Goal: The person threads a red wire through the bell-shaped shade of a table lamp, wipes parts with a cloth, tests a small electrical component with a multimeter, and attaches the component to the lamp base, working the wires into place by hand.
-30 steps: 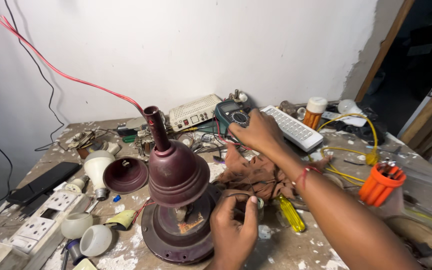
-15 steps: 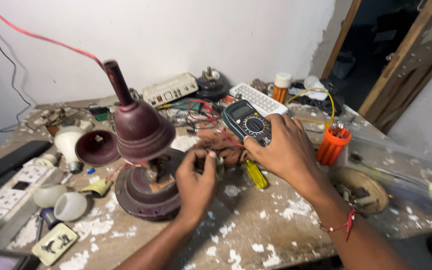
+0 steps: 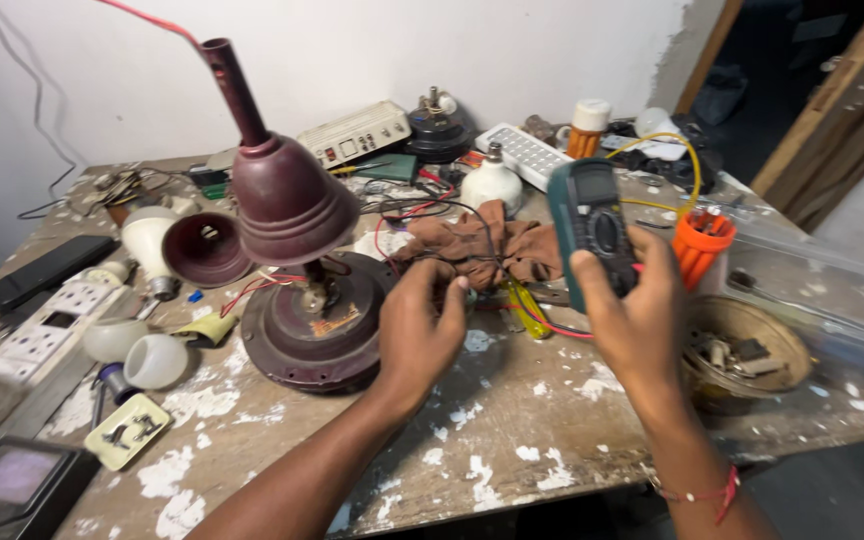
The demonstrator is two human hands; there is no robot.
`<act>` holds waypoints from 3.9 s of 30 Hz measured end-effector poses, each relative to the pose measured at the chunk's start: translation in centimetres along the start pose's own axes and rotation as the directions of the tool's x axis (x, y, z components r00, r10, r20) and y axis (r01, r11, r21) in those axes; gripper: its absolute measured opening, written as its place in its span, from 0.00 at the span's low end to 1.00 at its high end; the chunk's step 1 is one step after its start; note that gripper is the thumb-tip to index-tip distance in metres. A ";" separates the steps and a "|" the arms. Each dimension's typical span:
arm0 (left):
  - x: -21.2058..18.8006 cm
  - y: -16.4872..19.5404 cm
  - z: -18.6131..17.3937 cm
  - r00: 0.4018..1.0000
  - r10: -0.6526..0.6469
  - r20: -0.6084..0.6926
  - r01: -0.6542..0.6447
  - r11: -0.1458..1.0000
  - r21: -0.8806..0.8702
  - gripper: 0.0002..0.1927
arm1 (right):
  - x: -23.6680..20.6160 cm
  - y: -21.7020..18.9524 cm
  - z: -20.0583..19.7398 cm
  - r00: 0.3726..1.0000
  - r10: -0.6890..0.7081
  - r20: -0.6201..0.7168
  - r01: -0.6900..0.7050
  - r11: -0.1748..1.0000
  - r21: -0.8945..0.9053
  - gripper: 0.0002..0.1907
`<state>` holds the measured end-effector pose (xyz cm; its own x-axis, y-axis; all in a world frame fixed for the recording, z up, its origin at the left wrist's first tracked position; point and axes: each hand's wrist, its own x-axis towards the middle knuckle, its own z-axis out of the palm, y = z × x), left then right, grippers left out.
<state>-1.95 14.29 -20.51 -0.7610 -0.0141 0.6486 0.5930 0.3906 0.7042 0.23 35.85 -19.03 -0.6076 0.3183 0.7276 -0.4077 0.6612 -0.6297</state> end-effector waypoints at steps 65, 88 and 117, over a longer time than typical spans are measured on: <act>-2.3 -0.7 -1.5 0.623 0.552 0.554 -0.574 0.804 -0.156 0.16 | 1.8 -6.4 -2.9 0.467 0.721 0.511 0.261 0.440 -0.859 0.61; 1.5 -0.4 -3.9 0.783 0.426 0.453 -0.585 0.753 0.302 0.11 | 1.7 -5.7 -0.7 0.639 0.341 0.689 0.233 0.769 -0.596 0.29; 2.0 -1.8 -4.2 0.798 0.271 0.538 -0.487 0.815 0.313 0.12 | 5.8 -0.9 5.7 0.724 0.371 0.582 -0.322 0.927 -0.191 0.19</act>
<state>-3.44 9.67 -19.29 -0.5887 0.5897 0.5529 0.7719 0.6132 0.1678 -6.80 33.19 -15.77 -0.9876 0.0807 0.1348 -0.0523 0.6400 -0.7666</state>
